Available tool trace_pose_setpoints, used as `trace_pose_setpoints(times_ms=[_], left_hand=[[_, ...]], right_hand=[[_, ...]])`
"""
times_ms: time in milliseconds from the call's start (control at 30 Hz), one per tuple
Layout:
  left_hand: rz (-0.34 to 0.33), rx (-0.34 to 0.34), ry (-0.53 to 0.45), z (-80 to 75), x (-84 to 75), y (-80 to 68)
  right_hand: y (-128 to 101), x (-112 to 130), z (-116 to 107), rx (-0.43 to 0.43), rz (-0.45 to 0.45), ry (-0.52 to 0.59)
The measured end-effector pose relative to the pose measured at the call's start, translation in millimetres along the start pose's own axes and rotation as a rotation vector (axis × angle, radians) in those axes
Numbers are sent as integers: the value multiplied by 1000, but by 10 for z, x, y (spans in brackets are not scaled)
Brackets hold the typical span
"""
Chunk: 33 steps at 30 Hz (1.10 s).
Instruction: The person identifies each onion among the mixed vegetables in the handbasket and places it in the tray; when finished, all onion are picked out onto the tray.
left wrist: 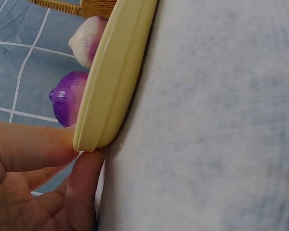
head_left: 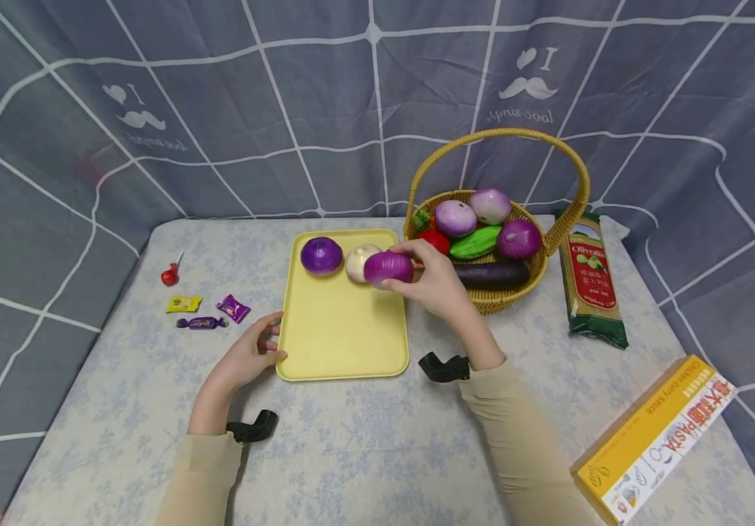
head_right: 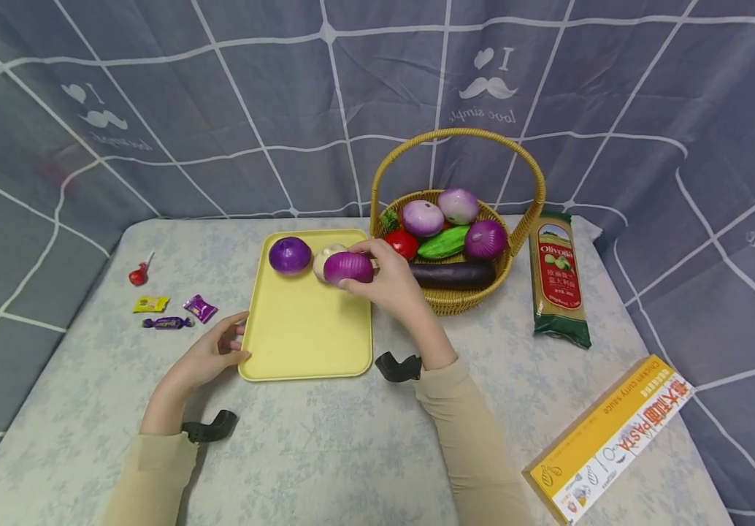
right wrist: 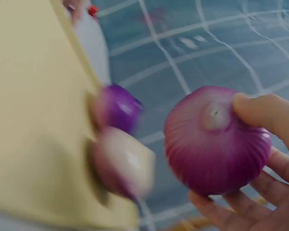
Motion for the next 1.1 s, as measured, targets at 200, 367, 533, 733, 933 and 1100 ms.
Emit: trace_pose_setpoints(times_ms=[200, 367, 533, 733, 933, 1100], left_hand=[[14, 8, -21, 9, 1, -20], [12, 10, -28, 20, 8, -35], [13, 9, -28, 21, 14, -39], [23, 6, -27, 21, 7, -40], [30, 1, -19, 11, 6, -29], [34, 1, -19, 5, 4, -18]], right_hand=[[145, -107, 504, 78, 39, 81], [210, -137, 788, 81, 63, 115], [250, -151, 986, 87, 73, 134], [272, -198, 1140, 95, 127, 123], [277, -212, 1228, 107, 158, 121], [266, -165, 1252, 110, 158, 56]])
Point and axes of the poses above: each hand's wrist, its own y-axis towards the middle knuckle, its own z-axis out of the palm, x = y × z, the point moved 1 cm from there along y, towards the middle knuckle, and after that the axes turned 1 degree about z, right-handed, at the moved point
